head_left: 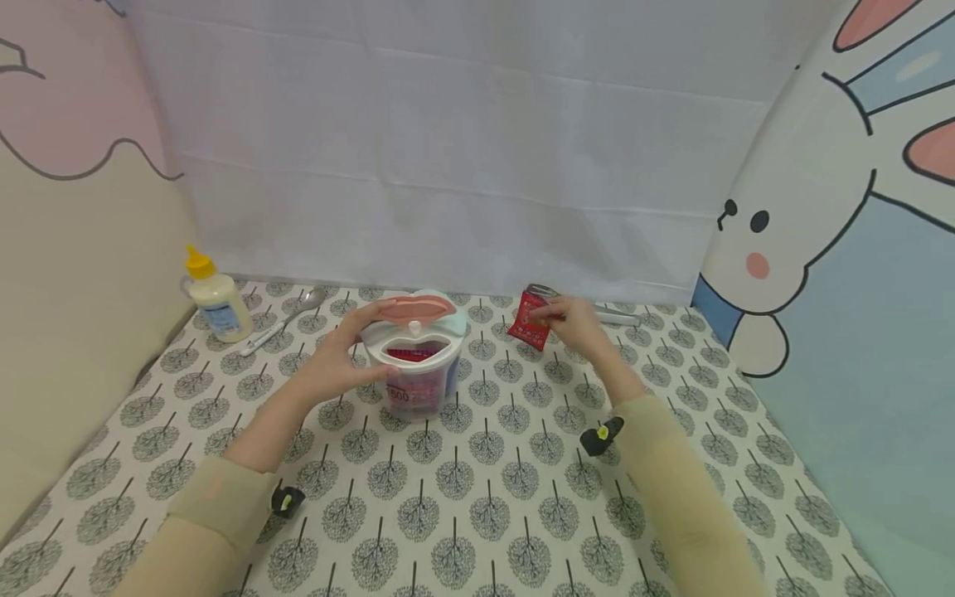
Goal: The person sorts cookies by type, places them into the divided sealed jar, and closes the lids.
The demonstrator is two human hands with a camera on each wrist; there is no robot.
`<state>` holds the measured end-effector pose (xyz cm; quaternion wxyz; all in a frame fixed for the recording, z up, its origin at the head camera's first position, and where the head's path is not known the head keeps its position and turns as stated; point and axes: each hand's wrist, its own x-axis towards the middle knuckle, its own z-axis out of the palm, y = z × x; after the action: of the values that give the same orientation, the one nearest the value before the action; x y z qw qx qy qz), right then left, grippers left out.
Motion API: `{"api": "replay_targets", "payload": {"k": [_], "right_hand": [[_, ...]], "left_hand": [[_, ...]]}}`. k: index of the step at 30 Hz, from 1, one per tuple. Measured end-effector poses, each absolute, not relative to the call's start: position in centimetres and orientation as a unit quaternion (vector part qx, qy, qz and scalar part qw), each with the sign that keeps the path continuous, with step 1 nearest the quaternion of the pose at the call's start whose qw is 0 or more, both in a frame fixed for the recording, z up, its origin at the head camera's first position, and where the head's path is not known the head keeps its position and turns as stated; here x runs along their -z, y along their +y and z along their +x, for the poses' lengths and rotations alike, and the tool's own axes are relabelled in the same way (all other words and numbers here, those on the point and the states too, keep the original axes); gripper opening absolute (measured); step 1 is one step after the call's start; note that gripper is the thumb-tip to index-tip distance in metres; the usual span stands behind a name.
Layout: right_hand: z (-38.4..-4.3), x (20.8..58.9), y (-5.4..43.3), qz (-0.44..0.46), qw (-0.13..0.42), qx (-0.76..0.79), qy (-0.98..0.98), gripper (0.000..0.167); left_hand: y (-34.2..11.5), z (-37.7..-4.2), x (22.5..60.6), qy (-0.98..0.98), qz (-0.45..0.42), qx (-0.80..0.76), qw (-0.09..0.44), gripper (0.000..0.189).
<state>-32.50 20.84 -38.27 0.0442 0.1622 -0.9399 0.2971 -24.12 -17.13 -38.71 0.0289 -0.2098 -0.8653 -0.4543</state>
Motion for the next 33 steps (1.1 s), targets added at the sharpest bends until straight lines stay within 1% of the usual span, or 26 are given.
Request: {"api": "replay_targets", "payload": {"k": [4, 10, 14, 20, 22, 30, 33], "right_hand": [[-31.5, 36.5, 20.5, 0.181, 0.051, -0.313, -0.931, 0.027], [-30.0, 33.9, 20.2, 0.237, 0.084, -0.309, -0.917, 0.024], [-29.0, 32.5, 20.1, 0.266, 0.096, -0.319, -0.905, 0.026], [-27.4, 31.0, 19.4, 0.276, 0.089, -0.386, -0.876, 0.03], [-26.9, 30.6, 18.9, 0.287, 0.096, -0.399, -0.866, 0.029], [-25.6, 29.6, 16.2, 0.359, 0.19, -0.403, -0.82, 0.024], [-25.5, 29.7, 14.9, 0.386, 0.209, -0.409, -0.8, 0.022]], "left_hand": [[-17.1, -24.1, 38.7, -0.865, -0.211, 0.454, 0.028, 0.096], [-17.2, -24.0, 38.7, -0.867, -0.206, 0.453, 0.025, 0.095], [-17.2, -24.0, 38.6, -0.867, -0.209, 0.451, 0.027, 0.096], [-17.1, -24.2, 38.7, -0.865, -0.215, 0.452, 0.035, 0.095], [-17.1, -24.2, 38.8, -0.866, -0.214, 0.451, 0.037, 0.095], [-17.1, -24.2, 38.7, -0.863, -0.213, 0.456, 0.034, 0.094], [-17.0, -24.2, 38.7, -0.863, -0.212, 0.457, 0.032, 0.095]]}}
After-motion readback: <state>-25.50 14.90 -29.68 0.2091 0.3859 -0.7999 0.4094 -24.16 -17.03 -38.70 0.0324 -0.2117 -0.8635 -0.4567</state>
